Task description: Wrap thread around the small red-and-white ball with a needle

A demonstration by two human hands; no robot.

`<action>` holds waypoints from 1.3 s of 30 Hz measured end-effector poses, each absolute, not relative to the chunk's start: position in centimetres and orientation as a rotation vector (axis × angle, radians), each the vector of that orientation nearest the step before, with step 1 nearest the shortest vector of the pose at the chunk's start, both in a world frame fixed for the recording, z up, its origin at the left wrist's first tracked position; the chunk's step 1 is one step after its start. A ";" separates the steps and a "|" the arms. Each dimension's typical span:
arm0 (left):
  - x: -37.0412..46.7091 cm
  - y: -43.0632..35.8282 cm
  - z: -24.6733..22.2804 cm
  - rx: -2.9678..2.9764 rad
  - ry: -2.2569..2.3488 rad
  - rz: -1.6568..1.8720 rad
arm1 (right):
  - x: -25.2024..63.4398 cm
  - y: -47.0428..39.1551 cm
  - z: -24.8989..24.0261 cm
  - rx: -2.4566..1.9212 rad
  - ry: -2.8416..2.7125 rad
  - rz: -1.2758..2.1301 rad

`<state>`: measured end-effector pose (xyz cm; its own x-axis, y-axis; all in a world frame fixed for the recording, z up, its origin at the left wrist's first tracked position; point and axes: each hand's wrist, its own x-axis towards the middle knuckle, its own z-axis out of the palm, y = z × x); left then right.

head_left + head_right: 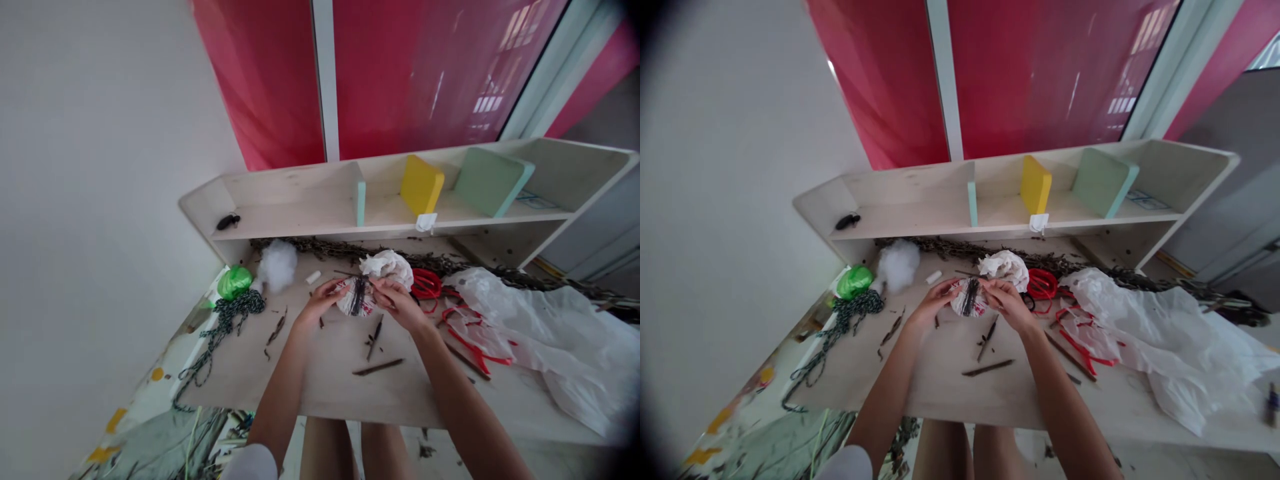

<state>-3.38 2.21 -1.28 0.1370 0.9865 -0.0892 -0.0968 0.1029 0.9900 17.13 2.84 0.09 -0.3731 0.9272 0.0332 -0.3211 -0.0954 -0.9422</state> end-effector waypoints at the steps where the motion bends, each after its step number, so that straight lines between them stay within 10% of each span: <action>1: -3.5 2.1 -1.2 1.150 1.063 1.072 | 17.4 2.9 0.0 -0.746 -1.167 1.679; 39: -2.8 3.2 -3.2 0.426 0.829 1.032 | 16.1 4.1 -2.5 -0.898 -0.986 1.757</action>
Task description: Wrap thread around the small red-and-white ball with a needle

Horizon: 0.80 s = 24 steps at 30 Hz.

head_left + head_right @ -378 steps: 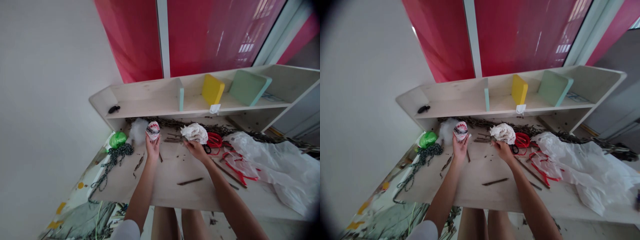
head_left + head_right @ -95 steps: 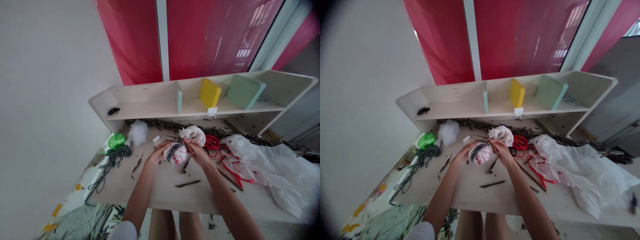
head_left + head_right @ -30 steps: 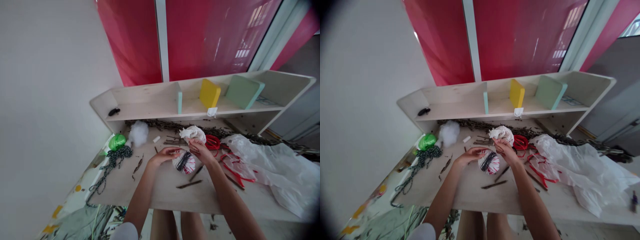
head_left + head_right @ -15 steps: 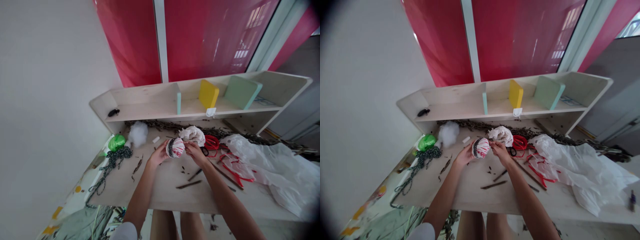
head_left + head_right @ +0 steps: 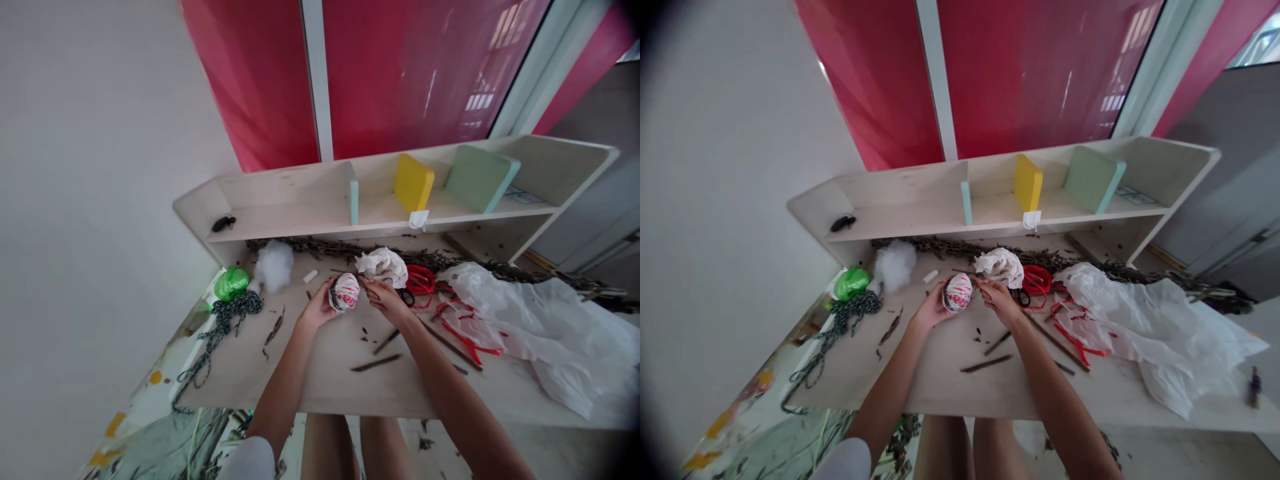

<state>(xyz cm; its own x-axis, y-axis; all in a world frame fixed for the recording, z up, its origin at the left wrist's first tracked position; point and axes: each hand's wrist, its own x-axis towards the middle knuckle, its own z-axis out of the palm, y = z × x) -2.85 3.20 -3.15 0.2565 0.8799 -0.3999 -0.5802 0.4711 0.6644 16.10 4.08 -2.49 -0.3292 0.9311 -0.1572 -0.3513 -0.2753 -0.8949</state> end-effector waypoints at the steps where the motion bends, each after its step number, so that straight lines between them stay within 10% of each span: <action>1: -3.0 3.3 -3.1 0.411 0.831 1.042 | 16.2 4.1 -2.4 -0.891 -0.989 1.770; 24: -9.9 1.4 0.4 0.138 0.150 1.780 | 22.4 4.7 0.4 -0.584 -0.666 1.691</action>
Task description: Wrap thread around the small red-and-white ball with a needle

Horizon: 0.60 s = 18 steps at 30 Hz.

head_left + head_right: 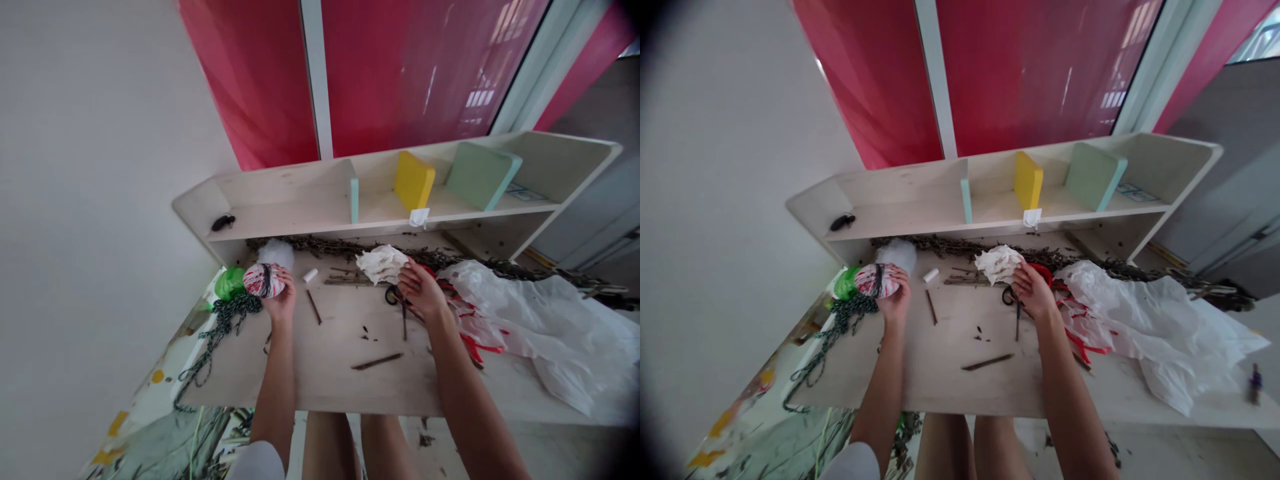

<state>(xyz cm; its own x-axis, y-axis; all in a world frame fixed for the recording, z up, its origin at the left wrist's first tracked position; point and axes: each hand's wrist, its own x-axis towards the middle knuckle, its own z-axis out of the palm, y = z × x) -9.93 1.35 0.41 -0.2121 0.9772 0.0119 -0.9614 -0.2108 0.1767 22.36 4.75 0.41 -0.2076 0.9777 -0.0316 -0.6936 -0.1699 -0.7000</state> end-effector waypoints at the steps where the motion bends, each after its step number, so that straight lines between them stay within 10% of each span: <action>1: -10.2 1.3 0.5 0.129 0.121 1.794 | 22.8 4.7 0.5 -0.516 -0.617 1.663; 10: -9.0 2.3 0.1 0.017 0.102 1.657 | 23.4 4.8 0.8 -0.636 -0.670 1.414; 18: -6.6 2.2 -0.3 0.114 0.498 1.361 | 18.9 3.4 0.7 -1.219 -1.270 -0.032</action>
<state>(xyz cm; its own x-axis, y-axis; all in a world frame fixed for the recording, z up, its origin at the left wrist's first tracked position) -6.57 2.18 -0.29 0.1224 0.9534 -0.2757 -0.9061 0.2207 0.3609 18.86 3.42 0.71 0.3808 0.5761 0.7233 0.6118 0.4296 -0.6642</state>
